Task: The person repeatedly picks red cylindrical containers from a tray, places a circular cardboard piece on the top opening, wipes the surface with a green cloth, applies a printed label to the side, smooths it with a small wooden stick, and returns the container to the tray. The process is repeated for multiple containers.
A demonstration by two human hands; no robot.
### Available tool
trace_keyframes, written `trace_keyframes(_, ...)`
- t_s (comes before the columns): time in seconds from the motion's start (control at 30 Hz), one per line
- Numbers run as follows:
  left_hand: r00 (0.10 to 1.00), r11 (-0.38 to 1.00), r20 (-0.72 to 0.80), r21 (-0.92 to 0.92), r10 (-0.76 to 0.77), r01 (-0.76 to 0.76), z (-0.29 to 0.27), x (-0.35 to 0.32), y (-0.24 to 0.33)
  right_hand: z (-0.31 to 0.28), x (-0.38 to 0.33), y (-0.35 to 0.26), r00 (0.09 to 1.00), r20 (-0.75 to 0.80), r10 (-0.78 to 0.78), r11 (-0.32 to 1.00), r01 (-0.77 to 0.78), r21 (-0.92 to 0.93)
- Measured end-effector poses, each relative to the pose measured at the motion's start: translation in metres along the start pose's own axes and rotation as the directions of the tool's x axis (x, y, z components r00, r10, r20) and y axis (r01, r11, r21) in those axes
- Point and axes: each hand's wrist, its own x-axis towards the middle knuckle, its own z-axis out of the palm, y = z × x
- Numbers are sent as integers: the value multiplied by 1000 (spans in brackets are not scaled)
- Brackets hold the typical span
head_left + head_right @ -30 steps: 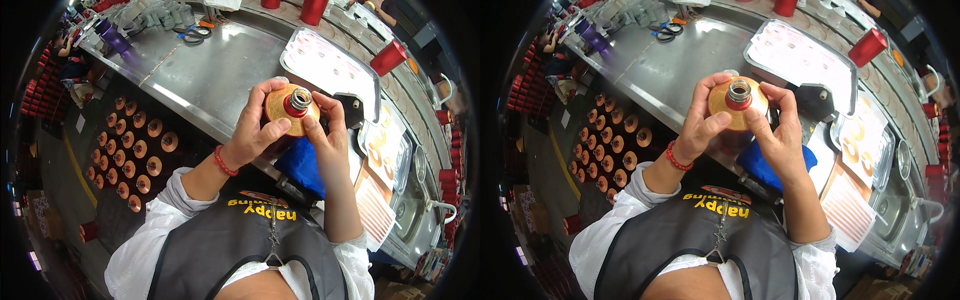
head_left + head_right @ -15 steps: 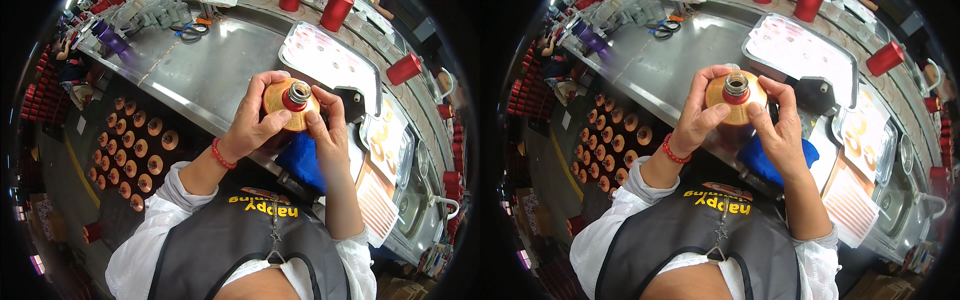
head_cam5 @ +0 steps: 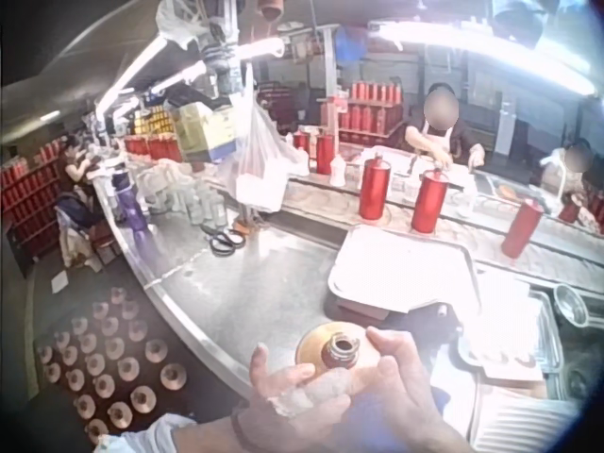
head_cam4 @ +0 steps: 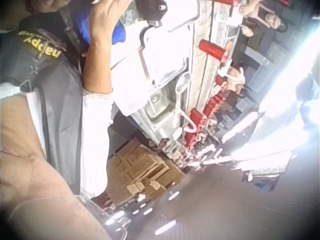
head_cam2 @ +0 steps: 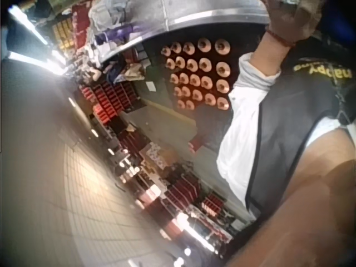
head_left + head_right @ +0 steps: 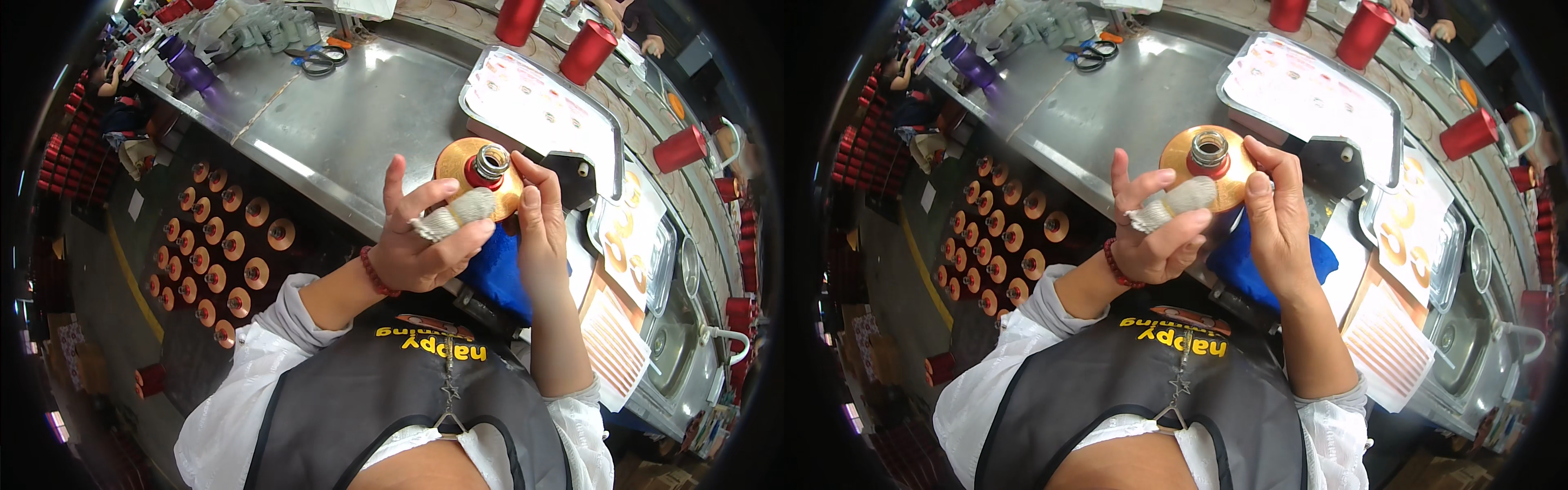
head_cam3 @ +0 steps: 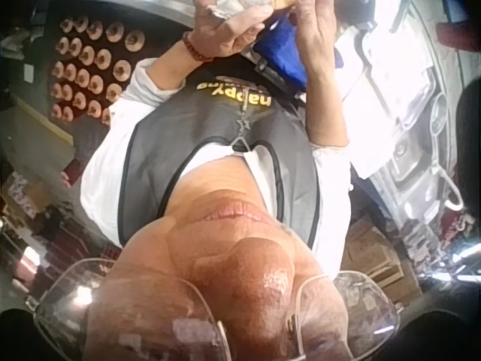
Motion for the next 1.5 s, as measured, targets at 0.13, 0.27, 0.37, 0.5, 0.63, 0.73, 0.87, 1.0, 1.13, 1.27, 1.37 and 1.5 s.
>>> trace_keyframes(0.13, 998, 998, 27, 29, 53, -54, 12, 13, 10, -1, 0, -2, 1000, 25, -9, 999, 8, 53)
trace_keyframes(0.27, 992, 956, -52, -276, -117, 99, 2, 2, 5, -22, 2, -12, 991, 53, -120, 964, 129, -231)
trace_keyframes(0.37, 968, 894, 69, -370, -243, 251, 4, 6, -16, -39, 3, -39, 919, 24, -394, 831, 367, -419)
trace_keyframes(0.5, 936, 834, 191, -427, -295, 350, 14, 14, -26, -20, 26, -83, 653, 572, -497, 334, 752, -569)
trace_keyframes(0.63, 931, 833, 216, -420, -293, 360, 15, 11, -31, -26, 20, -81, 598, 672, -436, 410, 797, -444)
trace_keyframes(0.73, 929, 823, 231, -435, -289, 365, 17, 9, -38, -15, 26, -75, 595, 522, -611, 261, 774, -577)
trace_keyframes(0.87, 933, 827, 205, -433, -295, 357, 17, 8, -39, -22, 16, -62, 659, 557, -506, 624, 725, -292)
trace_keyframes(1.0, 898, 753, 282, -490, -339, 438, 13, 12, -40, -26, 24, -43, 991, 13, -132, 871, 122, -476)
trace_keyframes(1.13, 897, 696, 295, -565, -330, 442, 15, 9, -43, -19, 37, -36, 967, -173, -187, 904, 100, -416)
trace_keyframes(1.27, 830, 379, 385, -756, -403, 535, 17, 13, -44, -38, 58, -20, 957, -237, -168, 867, 29, -497)
trace_keyframes(1.37, 812, 391, 517, -712, -269, 583, 8, 23, -54, -27, 55, -32, 981, -116, -156, 920, 102, -378)
trace_keyframes(1.5, 804, 420, 522, -686, -285, 594, -5, 19, -58, -31, 61, -35, 981, -175, -87, 969, 43, -241)
